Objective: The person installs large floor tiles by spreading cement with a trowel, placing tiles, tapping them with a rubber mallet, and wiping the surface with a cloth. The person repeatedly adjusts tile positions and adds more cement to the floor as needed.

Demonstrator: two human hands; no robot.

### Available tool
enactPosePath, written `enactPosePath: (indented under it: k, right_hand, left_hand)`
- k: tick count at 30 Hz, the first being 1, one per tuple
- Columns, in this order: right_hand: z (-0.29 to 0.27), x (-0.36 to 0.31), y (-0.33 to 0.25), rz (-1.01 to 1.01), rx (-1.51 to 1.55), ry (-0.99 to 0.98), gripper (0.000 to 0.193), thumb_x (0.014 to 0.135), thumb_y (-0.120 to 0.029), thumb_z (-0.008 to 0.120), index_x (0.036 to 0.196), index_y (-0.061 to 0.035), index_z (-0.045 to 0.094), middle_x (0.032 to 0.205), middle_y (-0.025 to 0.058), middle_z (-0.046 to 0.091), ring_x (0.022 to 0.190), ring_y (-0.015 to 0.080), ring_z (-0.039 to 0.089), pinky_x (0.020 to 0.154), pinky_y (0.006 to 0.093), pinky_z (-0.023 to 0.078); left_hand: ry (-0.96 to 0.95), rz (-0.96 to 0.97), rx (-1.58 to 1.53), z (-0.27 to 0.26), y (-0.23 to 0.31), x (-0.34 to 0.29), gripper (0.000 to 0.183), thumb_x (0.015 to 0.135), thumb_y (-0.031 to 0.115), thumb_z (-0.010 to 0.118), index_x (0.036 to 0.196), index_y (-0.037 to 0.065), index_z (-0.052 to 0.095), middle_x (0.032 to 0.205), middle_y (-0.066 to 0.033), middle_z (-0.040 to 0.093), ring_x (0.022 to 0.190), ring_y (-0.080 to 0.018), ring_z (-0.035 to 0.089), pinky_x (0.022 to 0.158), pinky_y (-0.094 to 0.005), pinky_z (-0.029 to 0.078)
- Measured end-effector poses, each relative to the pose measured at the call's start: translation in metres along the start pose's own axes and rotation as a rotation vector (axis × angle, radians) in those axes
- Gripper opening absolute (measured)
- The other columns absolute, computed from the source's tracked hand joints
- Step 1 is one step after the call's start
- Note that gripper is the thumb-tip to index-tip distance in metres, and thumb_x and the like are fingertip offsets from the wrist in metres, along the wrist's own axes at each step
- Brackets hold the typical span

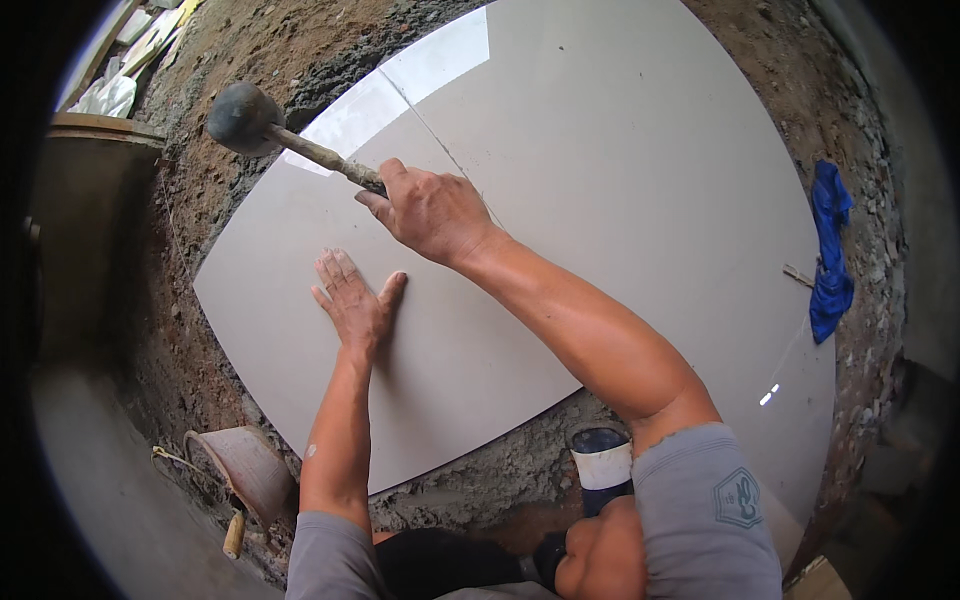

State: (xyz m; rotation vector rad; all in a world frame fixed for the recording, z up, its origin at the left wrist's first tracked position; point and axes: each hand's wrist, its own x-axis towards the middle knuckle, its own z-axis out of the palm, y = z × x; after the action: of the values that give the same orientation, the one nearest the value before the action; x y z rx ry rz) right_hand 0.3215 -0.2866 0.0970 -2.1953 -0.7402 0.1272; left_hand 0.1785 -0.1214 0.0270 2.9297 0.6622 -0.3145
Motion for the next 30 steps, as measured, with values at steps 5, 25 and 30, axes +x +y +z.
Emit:
enactPosePath:
  k: [5, 25, 30]
  right_hand:
    - [0.002, 0.019, -0.001, 0.345, -0.278, -0.238, 0.037, 0.095, -0.038, 0.054, 0.086, -0.0037, 0.047, 0.067, 0.0190, 0.065, 0.067, 0.0387, 0.067, 0.059, 0.0486, 0.054]
    - [0.026, -0.008, -0.027, 0.162, -0.110, -0.192, 0.036, 0.092, -0.038, 0.058, 0.084, -0.0040, 0.053, 0.066, 0.0178, 0.066, 0.064, 0.0350, 0.068, 0.058, 0.0461, 0.055]
    - [0.018, 0.000, -0.025, 0.082, -0.066, -0.144, 0.036, 0.093, -0.038, 0.056, 0.085, -0.0030, 0.053, 0.066, 0.0175, 0.066, 0.062, 0.0359, 0.067, 0.058, 0.0465, 0.055]
  left_hand:
    - [-0.021, 0.000, -0.002, -0.004, 0.000, 0.002, 0.112, 0.080, 0.076, 0.046, 0.148, -0.007, 0.013, 0.157, -0.0224, 0.007, 0.147, -0.0355, -0.004, 0.114, -0.0590, -0.003]
    - [-0.082, -0.022, -0.020, -0.005, 0.000, 0.001, 0.113, 0.080, 0.076, 0.047, 0.149, -0.006, 0.012, 0.158, -0.0215, 0.005, 0.147, -0.0346, -0.007, 0.114, -0.0579, -0.007]
    - [-0.055, -0.011, -0.036, -0.008, 0.002, 0.000, 0.113, 0.080, 0.075, 0.047, 0.148, -0.007, 0.011, 0.158, -0.0220, 0.005, 0.147, -0.0347, -0.007, 0.114, -0.0580, -0.006]
